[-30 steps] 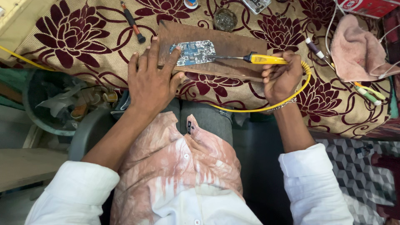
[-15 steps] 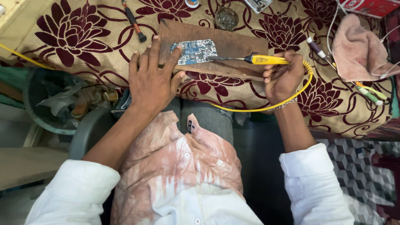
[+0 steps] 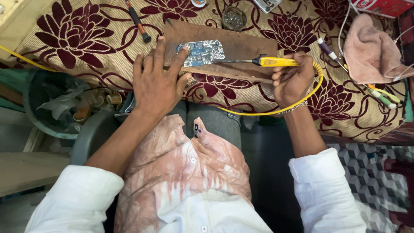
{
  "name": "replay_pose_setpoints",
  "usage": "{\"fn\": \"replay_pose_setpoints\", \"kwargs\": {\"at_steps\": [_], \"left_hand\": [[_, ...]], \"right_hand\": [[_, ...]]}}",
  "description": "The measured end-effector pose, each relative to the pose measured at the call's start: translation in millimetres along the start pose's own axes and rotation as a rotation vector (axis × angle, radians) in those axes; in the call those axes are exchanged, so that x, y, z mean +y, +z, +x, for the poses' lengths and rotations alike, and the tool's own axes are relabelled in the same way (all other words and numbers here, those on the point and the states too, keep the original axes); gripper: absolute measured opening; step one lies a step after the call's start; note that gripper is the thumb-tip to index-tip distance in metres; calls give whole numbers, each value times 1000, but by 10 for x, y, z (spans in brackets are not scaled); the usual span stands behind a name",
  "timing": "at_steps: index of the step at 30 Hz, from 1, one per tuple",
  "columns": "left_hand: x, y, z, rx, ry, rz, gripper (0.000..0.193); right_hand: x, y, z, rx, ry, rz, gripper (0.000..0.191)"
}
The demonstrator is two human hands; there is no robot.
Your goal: The person uses a soldering iron to apply heat to a small circuit board placed on a wooden board on their lap. They hold the board steady with the left hand and manipulate the soldering iron with the right hand, focusing on specific points on the board.
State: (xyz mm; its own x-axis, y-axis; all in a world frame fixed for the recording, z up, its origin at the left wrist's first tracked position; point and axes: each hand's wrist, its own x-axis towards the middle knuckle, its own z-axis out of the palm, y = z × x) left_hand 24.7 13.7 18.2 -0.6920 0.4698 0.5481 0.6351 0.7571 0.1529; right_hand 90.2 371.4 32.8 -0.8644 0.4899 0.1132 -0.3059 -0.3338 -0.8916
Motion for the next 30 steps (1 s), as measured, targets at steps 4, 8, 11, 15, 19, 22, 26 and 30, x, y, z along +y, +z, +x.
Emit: {"fn": "replay_pose_setpoints", "kwargs": {"at_steps": [4,8,11,15,19,22,26,30], "left_hand": [[-4,-6,-6,3,0,-17,59],[-5,-2,-4,5,4,-5,60],[-4,2,-4,7,6,-6,59],[-7,4,-1,0,5,-3,60],[-7,-4,-3,-1,3,-9,60],[-2,-5,-1,-8,0,-8,60],[-1,1,0,-16,-6,-7,60],[-8,8,0,-7,2,7,60]], "right_hand": [[6,-1,-4,-5,1,10,28],[10,-6,0,12,10,9,27],[9,-12,12,36,19,15,27],[7,-20,20,43,40,17,27],[16,-16,22,32,23,15,26],[8,-13,18,40,23,26,26],[-3,0,7,44,34,9,25],[-9,13,-1,36,27,24,25]]}}
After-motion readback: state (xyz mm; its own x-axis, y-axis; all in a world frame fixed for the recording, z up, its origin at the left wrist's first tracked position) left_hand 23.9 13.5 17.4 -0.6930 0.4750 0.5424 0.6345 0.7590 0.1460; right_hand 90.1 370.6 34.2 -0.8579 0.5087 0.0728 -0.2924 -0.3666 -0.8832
